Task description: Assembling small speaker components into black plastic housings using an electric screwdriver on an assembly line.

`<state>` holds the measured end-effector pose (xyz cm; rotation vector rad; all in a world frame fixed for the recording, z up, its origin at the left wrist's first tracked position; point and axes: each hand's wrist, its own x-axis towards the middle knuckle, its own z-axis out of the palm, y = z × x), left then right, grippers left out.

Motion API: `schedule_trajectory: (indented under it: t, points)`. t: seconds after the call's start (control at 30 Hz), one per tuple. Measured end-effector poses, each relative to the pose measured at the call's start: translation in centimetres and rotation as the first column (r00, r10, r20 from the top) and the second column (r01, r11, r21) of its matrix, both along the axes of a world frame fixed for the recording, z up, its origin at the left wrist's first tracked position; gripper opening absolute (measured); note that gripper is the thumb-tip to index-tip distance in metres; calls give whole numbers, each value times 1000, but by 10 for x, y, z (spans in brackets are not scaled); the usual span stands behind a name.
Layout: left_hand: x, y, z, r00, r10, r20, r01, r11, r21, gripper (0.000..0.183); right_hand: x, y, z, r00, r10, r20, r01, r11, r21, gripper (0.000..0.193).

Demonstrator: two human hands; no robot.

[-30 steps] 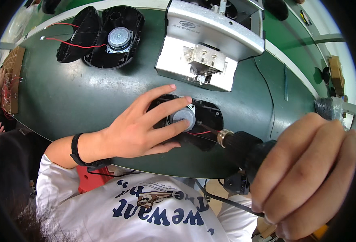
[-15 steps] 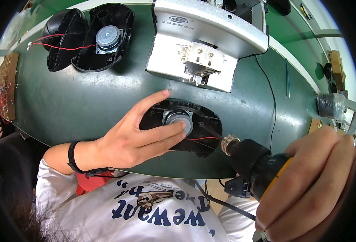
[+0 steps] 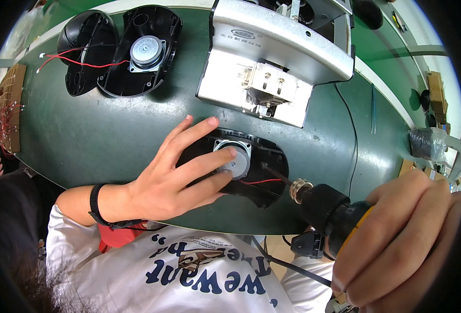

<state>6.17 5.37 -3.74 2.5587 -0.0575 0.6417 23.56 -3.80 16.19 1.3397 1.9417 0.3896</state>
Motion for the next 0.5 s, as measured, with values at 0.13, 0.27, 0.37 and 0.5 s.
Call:
schedule_trajectory:
  t: [0.13, 0.27, 0.37, 0.5]
  points:
    - [-4, 1, -2, 1000, 25, 16, -24, 998, -61, 32, 23, -66, 16, 968, 39, 248, -53, 997, 50, 13]
    - [-2, -1, -5, 998, 34, 55, -30, 997, -76, 29, 62, -131, 34, 945, -17, 326, 1, 999, 48, 20]
    - [0, -6, -3, 997, 42, 71, -38, 998, -58, 26, 105, -194, 50, 929, -119, 350, 109, 993, 47, 39]
    - [-1, -3, -6, 995, 50, 88, -47, 998, -33, 24, 52, -83, 18, 933, -92, 347, 67, 994, 83, 39]
